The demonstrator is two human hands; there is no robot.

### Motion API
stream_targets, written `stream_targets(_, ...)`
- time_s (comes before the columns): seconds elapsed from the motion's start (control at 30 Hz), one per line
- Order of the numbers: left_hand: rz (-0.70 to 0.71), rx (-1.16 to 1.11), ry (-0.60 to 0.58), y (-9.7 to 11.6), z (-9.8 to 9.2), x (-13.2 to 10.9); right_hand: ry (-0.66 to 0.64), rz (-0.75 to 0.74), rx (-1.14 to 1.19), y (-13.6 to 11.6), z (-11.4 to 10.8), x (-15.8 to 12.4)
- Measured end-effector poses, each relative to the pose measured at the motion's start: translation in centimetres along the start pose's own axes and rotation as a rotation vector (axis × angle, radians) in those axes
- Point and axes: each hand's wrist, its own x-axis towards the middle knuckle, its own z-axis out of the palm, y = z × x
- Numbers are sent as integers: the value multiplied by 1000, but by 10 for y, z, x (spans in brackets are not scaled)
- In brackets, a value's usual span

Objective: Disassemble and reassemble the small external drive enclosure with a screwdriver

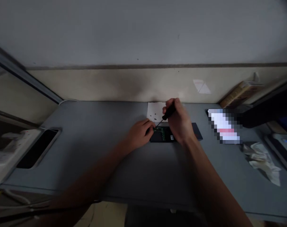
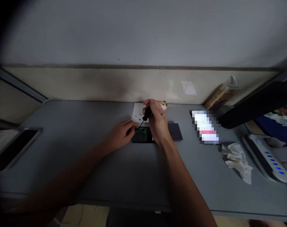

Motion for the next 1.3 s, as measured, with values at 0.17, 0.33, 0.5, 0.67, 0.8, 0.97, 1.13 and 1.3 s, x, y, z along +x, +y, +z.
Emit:
stream_targets(0.17,-5,1,-40,-1,-3,0,95,-49,-94,3,0,-1)
stream_targets(0.33,31,-16,-143,-4,-15,2,172,-241,-402,12,0,-3)
stream_targets(0.5,29,14,-203,-3,-24,3,64,-366,-523,1,5,-11)
stream_targets(0.67,-87,-42,-290,3,-36,2,65,-489,-822,-50,-20,-18)
stream_targets(0.8,-160,-165,-381,6,-46,0,-376,-183,-1345,-75,-67,-27)
stream_targets(0.97,-232,-234,-430,6,-47,1,-618,168,-1627,-79,-109,-41)
stream_targets(1.13,-280,-271,-415,8,-36,2,-632,332,-1556,-100,-110,-31)
stream_targets(1.3,-248,-241,-359,15,-28,2,-720,381,-1415,-102,-94,-18)
